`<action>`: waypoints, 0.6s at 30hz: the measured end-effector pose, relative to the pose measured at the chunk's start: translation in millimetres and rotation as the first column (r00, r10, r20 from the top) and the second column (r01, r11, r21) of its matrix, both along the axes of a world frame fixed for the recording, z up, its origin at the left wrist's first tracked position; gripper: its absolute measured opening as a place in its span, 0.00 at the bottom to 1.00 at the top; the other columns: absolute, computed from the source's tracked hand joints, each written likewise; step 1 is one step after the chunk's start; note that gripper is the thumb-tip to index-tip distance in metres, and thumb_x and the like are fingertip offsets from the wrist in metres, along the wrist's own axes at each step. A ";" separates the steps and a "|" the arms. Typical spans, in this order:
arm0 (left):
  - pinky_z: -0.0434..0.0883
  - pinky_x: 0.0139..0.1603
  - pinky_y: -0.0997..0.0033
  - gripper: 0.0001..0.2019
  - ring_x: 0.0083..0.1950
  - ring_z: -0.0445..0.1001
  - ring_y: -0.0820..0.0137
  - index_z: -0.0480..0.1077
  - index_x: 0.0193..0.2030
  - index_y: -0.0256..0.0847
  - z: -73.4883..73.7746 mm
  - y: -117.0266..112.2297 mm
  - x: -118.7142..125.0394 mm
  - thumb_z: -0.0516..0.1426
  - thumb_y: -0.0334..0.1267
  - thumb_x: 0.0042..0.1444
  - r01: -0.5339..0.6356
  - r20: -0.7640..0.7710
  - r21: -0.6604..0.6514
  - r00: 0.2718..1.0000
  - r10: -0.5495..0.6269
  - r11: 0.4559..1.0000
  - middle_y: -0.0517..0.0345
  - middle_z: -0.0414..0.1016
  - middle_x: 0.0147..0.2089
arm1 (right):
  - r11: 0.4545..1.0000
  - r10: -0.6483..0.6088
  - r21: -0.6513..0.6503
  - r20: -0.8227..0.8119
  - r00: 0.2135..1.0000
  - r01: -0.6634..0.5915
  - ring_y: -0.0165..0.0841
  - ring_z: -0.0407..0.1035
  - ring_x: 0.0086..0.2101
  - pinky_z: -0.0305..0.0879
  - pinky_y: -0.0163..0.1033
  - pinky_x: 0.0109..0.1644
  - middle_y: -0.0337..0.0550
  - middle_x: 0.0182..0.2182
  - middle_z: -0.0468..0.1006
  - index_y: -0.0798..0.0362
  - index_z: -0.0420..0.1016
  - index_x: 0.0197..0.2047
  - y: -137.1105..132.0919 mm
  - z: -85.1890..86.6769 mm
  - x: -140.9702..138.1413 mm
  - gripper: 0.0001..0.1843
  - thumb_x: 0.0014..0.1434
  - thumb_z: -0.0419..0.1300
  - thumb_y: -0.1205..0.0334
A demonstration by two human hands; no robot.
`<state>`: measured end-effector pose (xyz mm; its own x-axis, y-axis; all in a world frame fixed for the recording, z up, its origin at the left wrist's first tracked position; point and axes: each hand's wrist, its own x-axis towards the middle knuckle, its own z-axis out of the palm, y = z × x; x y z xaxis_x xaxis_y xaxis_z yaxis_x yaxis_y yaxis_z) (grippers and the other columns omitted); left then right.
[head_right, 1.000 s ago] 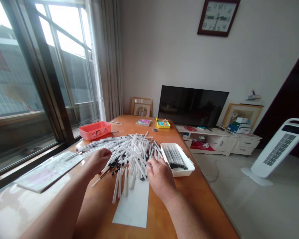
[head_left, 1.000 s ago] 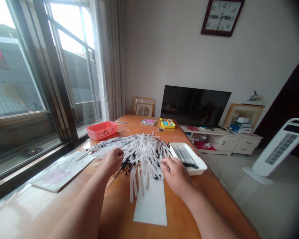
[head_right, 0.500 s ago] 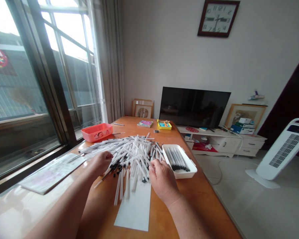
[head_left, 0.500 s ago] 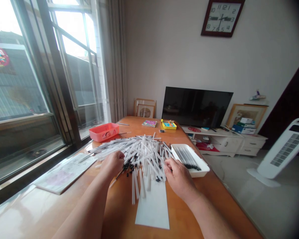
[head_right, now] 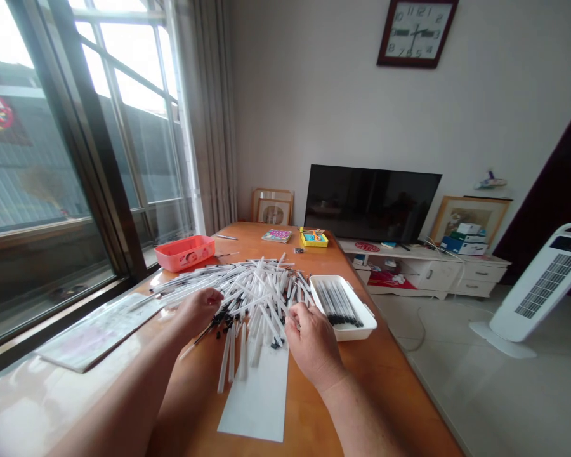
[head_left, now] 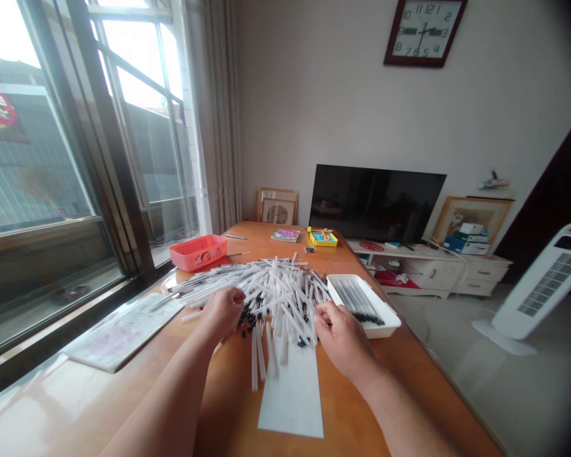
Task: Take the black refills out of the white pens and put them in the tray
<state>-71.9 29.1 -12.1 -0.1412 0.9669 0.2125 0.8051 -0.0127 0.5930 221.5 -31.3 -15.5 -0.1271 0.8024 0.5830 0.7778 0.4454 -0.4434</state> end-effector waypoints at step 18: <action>0.54 0.28 0.70 0.06 0.26 0.69 0.69 0.73 0.31 0.45 32.7 -35.0 -3.1 0.55 0.36 0.50 -0.059 -0.275 -0.087 0.961 0.033 0.994 0.59 0.76 0.28 | 0.998 -0.030 0.051 0.041 0.999 0.028 0.37 0.71 0.37 0.63 0.37 0.43 0.43 0.33 0.78 0.51 0.74 0.40 0.3 0.2 1.7 0.06 0.62 0.56 0.62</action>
